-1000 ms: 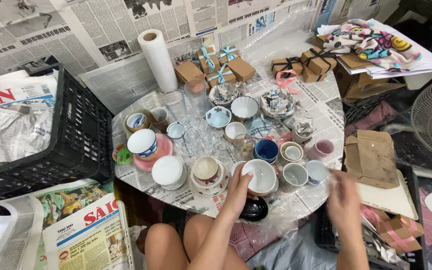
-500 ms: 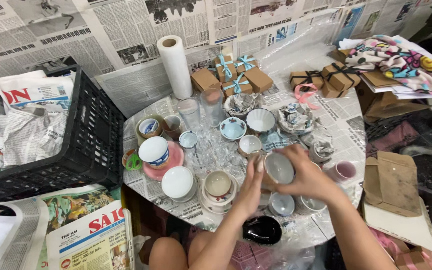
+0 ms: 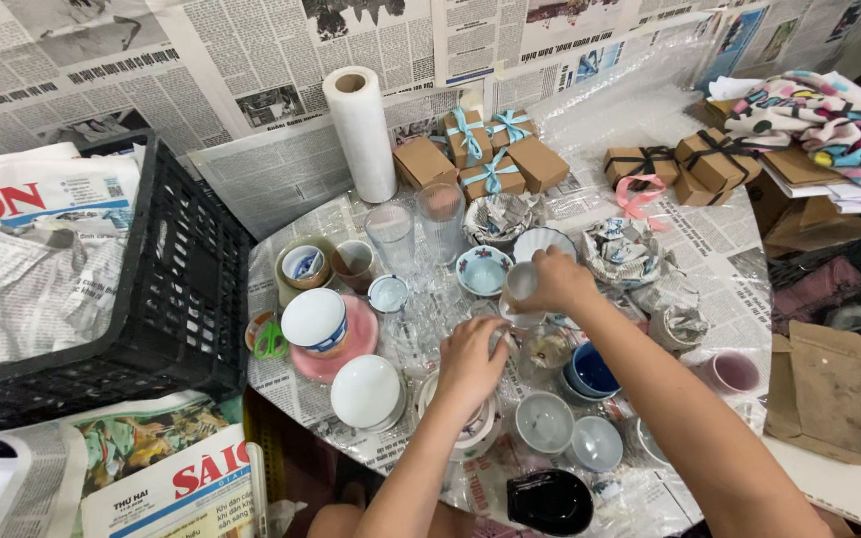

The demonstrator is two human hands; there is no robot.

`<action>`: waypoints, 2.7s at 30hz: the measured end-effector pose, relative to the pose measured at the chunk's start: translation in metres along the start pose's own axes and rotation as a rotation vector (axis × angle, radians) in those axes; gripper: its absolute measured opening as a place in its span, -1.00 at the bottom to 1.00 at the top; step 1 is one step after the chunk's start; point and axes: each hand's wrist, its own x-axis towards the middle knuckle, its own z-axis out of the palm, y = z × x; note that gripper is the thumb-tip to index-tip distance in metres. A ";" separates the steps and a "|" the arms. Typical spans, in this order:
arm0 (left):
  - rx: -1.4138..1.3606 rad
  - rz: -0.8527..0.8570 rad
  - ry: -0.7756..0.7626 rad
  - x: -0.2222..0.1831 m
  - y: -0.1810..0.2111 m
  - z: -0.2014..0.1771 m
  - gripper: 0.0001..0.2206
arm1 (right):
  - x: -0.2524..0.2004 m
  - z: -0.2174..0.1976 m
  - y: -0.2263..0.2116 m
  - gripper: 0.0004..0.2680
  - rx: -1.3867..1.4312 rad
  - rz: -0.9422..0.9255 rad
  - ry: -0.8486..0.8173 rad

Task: The person sits on the floor and wraps various ceramic cups and bowls with newspaper. They pick up each item, fold newspaper around it, and place the wrapped item into a black plastic crate. The person handles multiple cups and bowls one at a time.

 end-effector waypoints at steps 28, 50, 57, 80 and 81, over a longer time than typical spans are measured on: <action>0.086 0.310 -0.008 0.030 0.041 0.032 -0.70 | -0.003 0.038 0.141 -0.65 -0.264 0.052 0.233; -0.301 0.333 0.158 -0.006 0.060 0.019 -0.47 | -0.066 -0.026 0.143 -0.82 -0.386 -0.227 0.626; -1.396 -0.098 -0.068 -0.049 0.081 0.011 -0.23 | -0.215 -0.080 0.036 -0.76 -0.251 -0.591 0.752; -1.388 -0.053 0.180 -0.283 0.040 0.032 -0.20 | -0.394 -0.030 -0.119 -0.76 0.276 -0.156 0.380; -1.439 -0.080 0.172 -0.290 0.035 0.037 -0.19 | -0.400 -0.026 -0.120 -0.78 0.292 -0.188 0.400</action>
